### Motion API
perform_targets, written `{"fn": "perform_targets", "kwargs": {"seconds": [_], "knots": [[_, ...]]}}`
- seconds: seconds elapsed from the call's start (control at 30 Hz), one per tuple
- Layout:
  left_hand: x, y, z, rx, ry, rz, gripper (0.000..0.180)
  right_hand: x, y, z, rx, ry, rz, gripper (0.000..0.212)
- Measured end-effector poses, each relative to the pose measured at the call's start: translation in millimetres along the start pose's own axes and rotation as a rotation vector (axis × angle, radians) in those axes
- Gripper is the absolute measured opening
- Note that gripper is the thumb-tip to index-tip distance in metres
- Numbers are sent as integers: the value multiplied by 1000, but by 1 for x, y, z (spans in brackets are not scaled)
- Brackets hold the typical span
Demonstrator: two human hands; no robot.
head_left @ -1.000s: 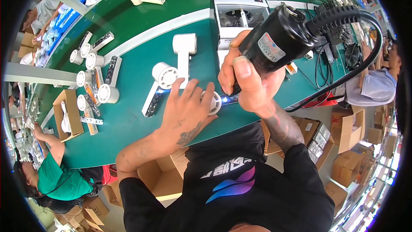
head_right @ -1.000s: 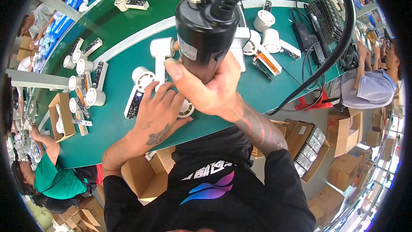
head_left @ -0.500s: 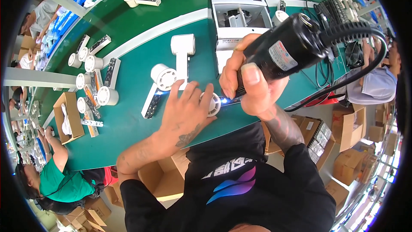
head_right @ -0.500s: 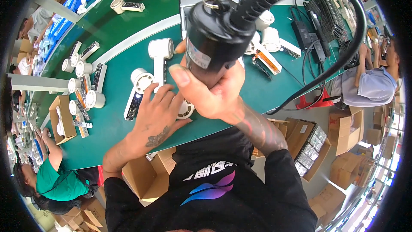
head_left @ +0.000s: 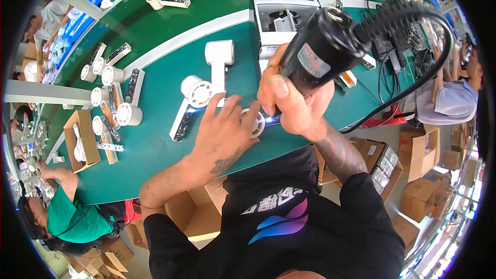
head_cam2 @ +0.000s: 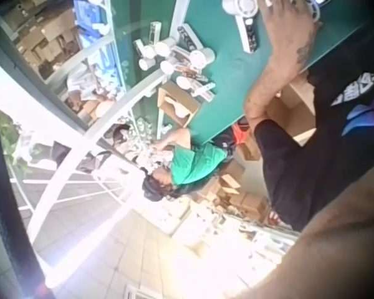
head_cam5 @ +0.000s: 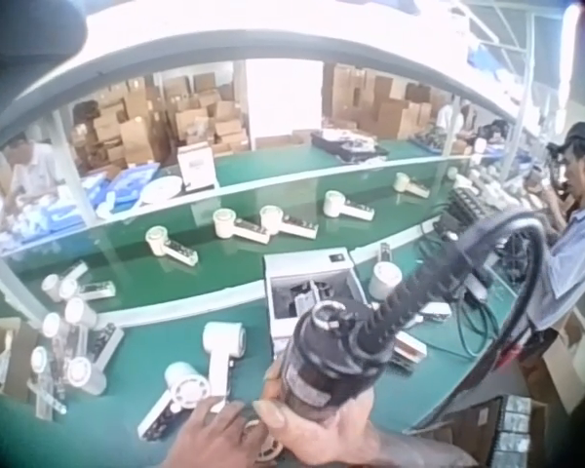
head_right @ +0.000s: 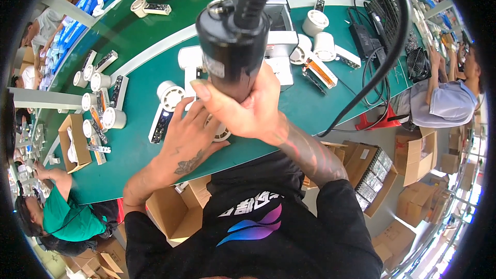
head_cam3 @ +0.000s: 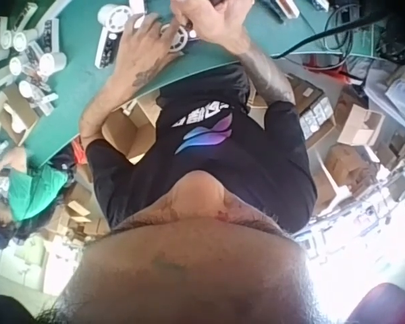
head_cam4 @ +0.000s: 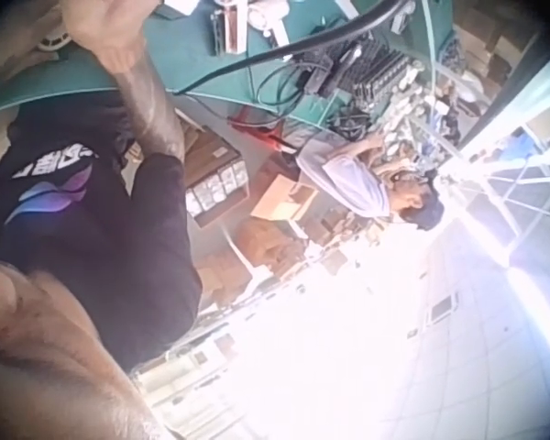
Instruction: The person positions circuit boards onto handheld fan housings, fastens them using an electric screwdriver, and places the assembled components onto the conveyor line.
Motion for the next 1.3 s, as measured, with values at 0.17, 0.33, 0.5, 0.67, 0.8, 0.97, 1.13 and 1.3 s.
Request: {"fn": "perform_targets", "kwargs": {"seconds": [0.17, 0.33, 0.5, 0.67, 0.8, 0.97, 1.13, 1.3], "knots": [[1, 0, 0, 19, -9, -20, 68, -5, 0, -3, -40, 74, -33, 45], [-4, -1, -4, -22, 18, -36, 70, -32, 46, 20, -121, -47, -55, 61], [-3, -3, 1, 0, -1, -29, 71, -32, 53, 54, -214, -89, -231, 58], [-4, -2, -5, -23, 12, -44, 70, -21, 29, 51, -173, -138, -283, 38], [-2, 0, -6, -28, 6, -47, 70, -23, 29, 27, -66, -108, -144, 44], [0, -1, -5, 4, -23, -30, 68, -7, 30, -4, 21, -59, -3, 55], [2, 0, -5, -3, -13, -21, 69, 0, 20, -8, 21, -18, -5, 52], [3, 0, -7, 1, -16, -2, 69, -7, 9, -16, 5, 16, -29, 51]]}}
Point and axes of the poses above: each hand's wrist, its own z-axis towards the middle knuckle, its own x-axis out of the palm, y = z × x, the point moved 1 cm from there along z, towards the middle knuckle, and after that the axes turned 6 degrees about -y, right-handed, at the moved point
